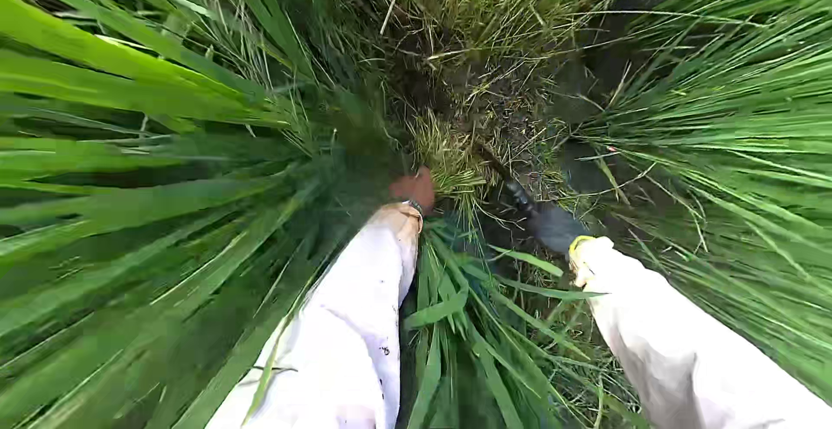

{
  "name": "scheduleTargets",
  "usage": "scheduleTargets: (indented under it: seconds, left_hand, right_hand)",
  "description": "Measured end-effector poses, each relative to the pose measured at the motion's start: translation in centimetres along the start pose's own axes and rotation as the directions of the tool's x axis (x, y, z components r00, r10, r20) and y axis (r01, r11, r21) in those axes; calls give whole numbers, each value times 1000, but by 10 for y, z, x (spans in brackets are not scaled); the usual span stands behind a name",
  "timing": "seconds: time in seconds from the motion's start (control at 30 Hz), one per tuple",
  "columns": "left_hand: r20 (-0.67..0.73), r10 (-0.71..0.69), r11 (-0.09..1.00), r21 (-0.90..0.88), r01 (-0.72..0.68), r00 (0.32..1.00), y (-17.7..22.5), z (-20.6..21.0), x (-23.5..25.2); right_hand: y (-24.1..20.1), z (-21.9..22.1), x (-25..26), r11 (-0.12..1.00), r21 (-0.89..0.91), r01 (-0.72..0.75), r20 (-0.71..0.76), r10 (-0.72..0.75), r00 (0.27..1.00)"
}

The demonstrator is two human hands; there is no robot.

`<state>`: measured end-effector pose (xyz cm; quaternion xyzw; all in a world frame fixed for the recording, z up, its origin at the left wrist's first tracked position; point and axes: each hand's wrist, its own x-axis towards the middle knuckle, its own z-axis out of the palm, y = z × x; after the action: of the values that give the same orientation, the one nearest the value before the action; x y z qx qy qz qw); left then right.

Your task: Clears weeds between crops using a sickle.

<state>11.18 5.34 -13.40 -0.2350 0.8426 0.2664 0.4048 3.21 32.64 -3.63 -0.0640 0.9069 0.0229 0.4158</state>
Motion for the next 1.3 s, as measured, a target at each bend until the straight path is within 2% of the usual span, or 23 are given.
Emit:
scheduleTargets:
  seconds: [0.03,0.07,0.13,0.2,0.23,0.37,0.47,0.53,0.6,0.63,0.7,0.73,0.77,0.83,0.87,0.93,1.0,1.03,1.07,1.13,1.2,1.23,1.3]
  left_hand:
    - [5,-24,999,-46,25,1000,-6,-4,6]
    - [35,-40,994,-104,44,999,-11,1,6]
    - [118,-49,932,-351,88,992,-9,12,0]
    - [92,-77,753,-648,118,993,-9,-3,8]
    - [78,-99,701,-702,125,992,-5,-5,6]
    - [-34,-178,814,-567,128,983,50,18,-6]
    - [-62,-229,928,-316,199,971,62,48,0]
    - [-36,-184,952,-256,169,982,48,49,6]
    - [-13,-140,968,-214,134,990,31,38,11]
    - [-18,-125,975,-187,119,992,26,34,14]
    - [-13,-107,985,-138,104,994,24,30,12]
    - [-2,-98,989,-112,97,995,27,28,8]
    - [4,-83,993,-78,83,997,29,28,3]
    - [-27,-95,994,-52,94,995,20,24,14]
    - [-26,-107,994,-34,106,994,11,32,18]
    - [15,-97,995,1,97,995,16,56,11]
    - [-8,-127,992,-15,127,992,12,49,19]
    - [4,-138,990,-19,138,990,11,54,16]
    - [17,-145,989,-21,145,989,11,57,14]
    - [41,-142,990,-14,143,989,10,50,17]
    - [90,-114,993,19,113,989,9,45,10]
    - [118,-99,994,53,93,988,5,44,9]
    - [142,-90,993,88,78,986,-14,53,12]
  right_hand:
    - [-4,-9,5,998,-41,-55,132,60,989]
    - [-3,-12,-2,994,-20,-105,181,106,978]
    - [9,-19,-29,974,161,-162,126,142,982]
    - [2,-33,-34,924,369,-105,52,92,994]
    - [2,-34,-42,895,436,-92,37,84,996]
    - [-12,-36,-64,880,470,-71,-43,104,994]
    - [-45,-60,-85,817,559,140,-198,-32,980]
    - [-69,-84,-93,649,651,394,-413,-133,901]
    - [-82,-86,-85,449,708,546,-542,-151,827]
    - [-74,-69,-72,454,717,529,-542,-116,833]
    - [-14,2,-51,734,608,303,-375,-71,924]
    - [29,38,-45,874,452,178,-280,-51,959]
    - [59,55,-46,951,310,18,-109,17,994]
    - [51,37,-28,978,116,-174,216,146,965]
    - [37,25,-35,967,136,-215,275,172,946]
    - [18,5,-58,921,360,-150,92,125,988]
    - [-38,-31,-40,779,624,69,-164,44,986]
    - [-56,-36,-37,714,689,128,-226,43,973]
    - [-58,-29,-35,716,689,113,-220,58,974]
    - [-15,27,-25,866,499,1,-136,77,988]
    - [65,94,-30,976,195,-100,15,99,995]
    - [80,103,-29,986,74,-152,134,142,981]
    - [62,90,-27,983,-8,-183,277,178,944]
